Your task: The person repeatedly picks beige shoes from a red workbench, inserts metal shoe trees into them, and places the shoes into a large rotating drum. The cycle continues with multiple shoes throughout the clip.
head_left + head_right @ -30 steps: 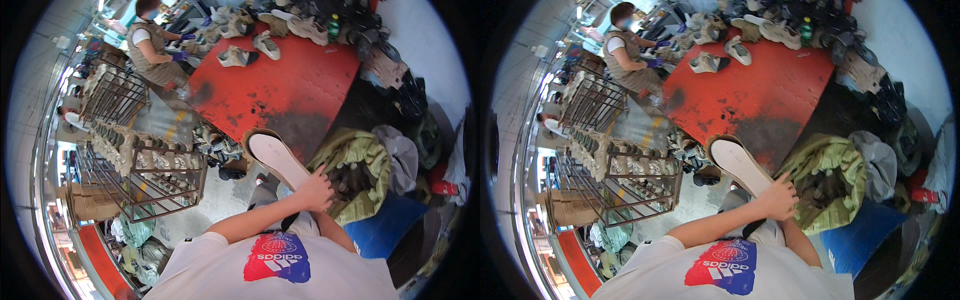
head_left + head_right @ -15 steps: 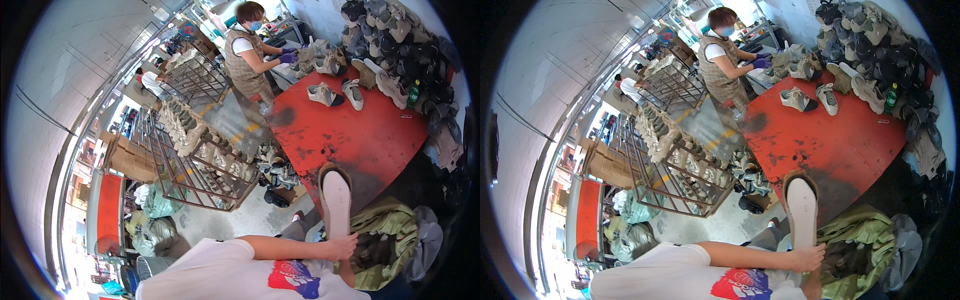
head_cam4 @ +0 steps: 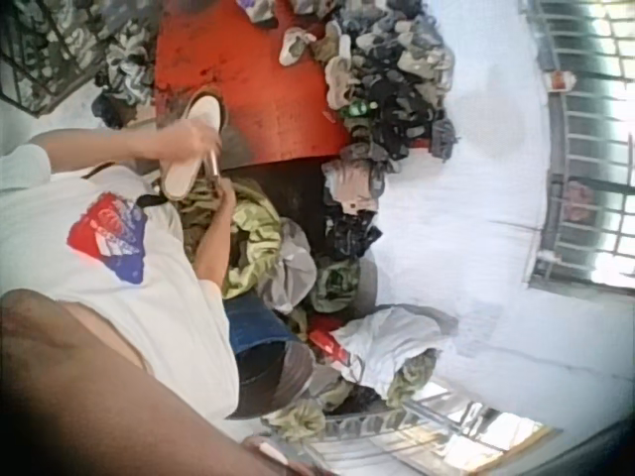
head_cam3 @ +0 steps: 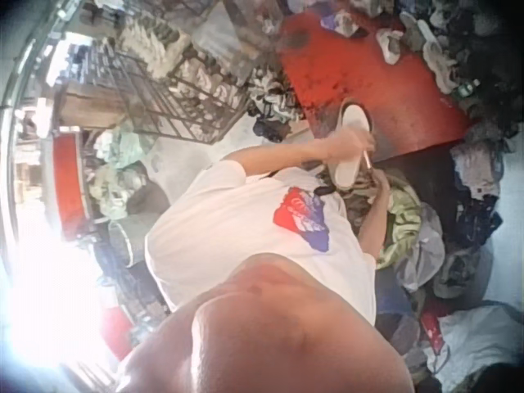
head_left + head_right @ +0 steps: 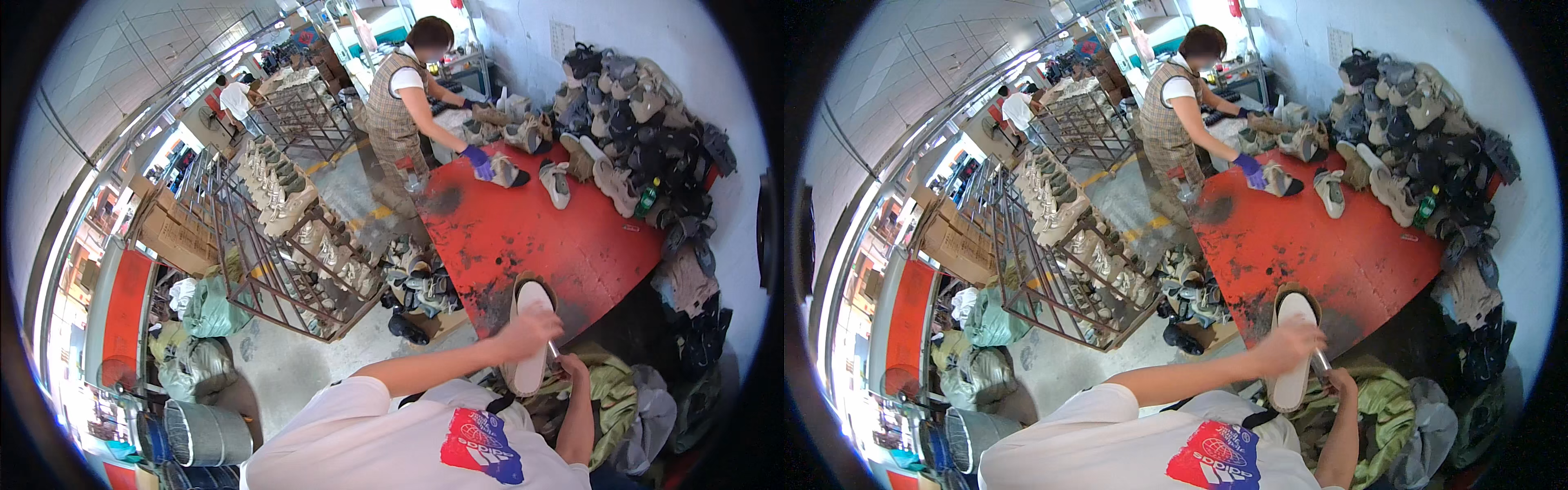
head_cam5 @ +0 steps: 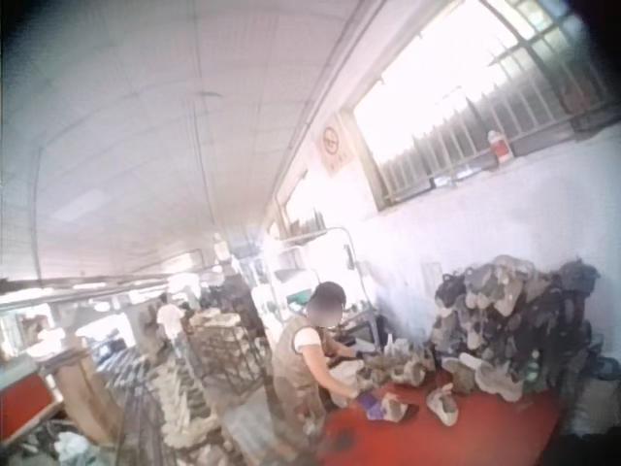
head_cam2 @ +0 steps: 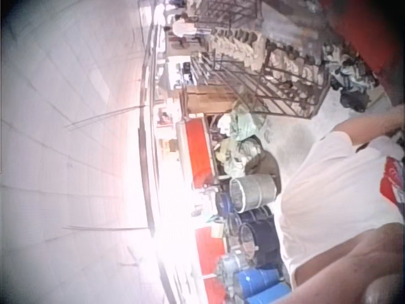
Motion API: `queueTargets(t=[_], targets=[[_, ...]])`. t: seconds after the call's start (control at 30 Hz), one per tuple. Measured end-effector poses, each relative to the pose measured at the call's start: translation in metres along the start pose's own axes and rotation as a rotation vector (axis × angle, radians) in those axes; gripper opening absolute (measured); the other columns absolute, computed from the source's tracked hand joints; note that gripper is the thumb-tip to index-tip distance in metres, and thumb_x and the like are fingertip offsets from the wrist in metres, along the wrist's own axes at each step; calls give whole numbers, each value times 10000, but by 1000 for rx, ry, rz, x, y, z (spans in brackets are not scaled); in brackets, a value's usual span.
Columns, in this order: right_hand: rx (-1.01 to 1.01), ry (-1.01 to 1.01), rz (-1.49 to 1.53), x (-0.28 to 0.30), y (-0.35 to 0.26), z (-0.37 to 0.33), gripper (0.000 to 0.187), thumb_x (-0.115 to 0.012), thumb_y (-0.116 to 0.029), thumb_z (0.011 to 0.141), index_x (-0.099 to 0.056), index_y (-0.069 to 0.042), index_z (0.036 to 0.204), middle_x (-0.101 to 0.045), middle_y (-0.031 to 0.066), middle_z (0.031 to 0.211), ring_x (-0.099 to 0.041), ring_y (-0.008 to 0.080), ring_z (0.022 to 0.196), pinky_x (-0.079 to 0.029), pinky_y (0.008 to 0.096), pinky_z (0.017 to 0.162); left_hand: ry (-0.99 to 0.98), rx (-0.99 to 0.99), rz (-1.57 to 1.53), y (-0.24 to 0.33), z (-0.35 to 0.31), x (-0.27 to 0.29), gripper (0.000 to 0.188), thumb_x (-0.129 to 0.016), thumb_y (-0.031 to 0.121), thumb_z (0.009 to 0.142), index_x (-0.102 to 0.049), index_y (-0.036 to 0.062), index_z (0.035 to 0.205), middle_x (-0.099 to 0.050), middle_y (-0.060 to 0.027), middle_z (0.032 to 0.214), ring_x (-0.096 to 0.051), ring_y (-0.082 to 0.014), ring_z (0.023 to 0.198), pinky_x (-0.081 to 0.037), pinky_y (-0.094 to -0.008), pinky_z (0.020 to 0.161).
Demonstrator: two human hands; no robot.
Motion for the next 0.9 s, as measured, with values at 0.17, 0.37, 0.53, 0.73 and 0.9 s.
queueTargets(t=[0.17,0.37,0.53,0.73,0.9], targets=[[577,290,-52,7,-205,-149,521,-618,-16,885,-550,-27,1401,-654,164,886,-632,251,645,-501,370,584,-221,137,378,-86,-28,28,428,-629,112,850,-633,83,1277,-599,-69,1363,-529,-257,1314,-350,-565,1130],[1478,570,-1006,-33,-321,-260,606,-618,27,791,-573,-46,1391,-575,104,1390,-646,301,980,-530,411,824,-394,160,610,-104,-19,7,449,-611,140,897,-613,59,1338,-553,-79,1452,-477,-235,1390,-316,-589,1162],[1474,681,-999,-10,-300,-214,409,-585,-54,827,-672,-29,1226,-594,83,1404,-633,303,925,-522,418,804,-159,154,629,-103,-15,-1,449,-562,150,916,-608,74,1356,-598,-46,1416,-515,-234,1360,-308,-592,1168],[1334,599,-726,1,-251,-212,370,-636,-25,760,-717,-57,1119,-676,119,1241,-654,354,923,-546,456,796,-110,442,181,-123,-32,-38,387,-517,149,905,-659,124,1264,-691,-76,1253,-632,-238,1191,-379,-526,1091],[770,438,-126,7,-135,-202,254,-547,68,824,-641,49,1060,-657,227,831,-610,387,690,-481,367,659,-238,592,-20,-81,-68,-92,267,-571,177,872,-734,114,1073,-727,-158,934,-686,-321,949,-446,-490,986]])
Point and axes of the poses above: each hand's wrist, its own z-axis towards the middle knuckle, its own x-axis out of the back of the hand, y = z × x, the point moved 9 cm from there along z, towards the middle knuckle
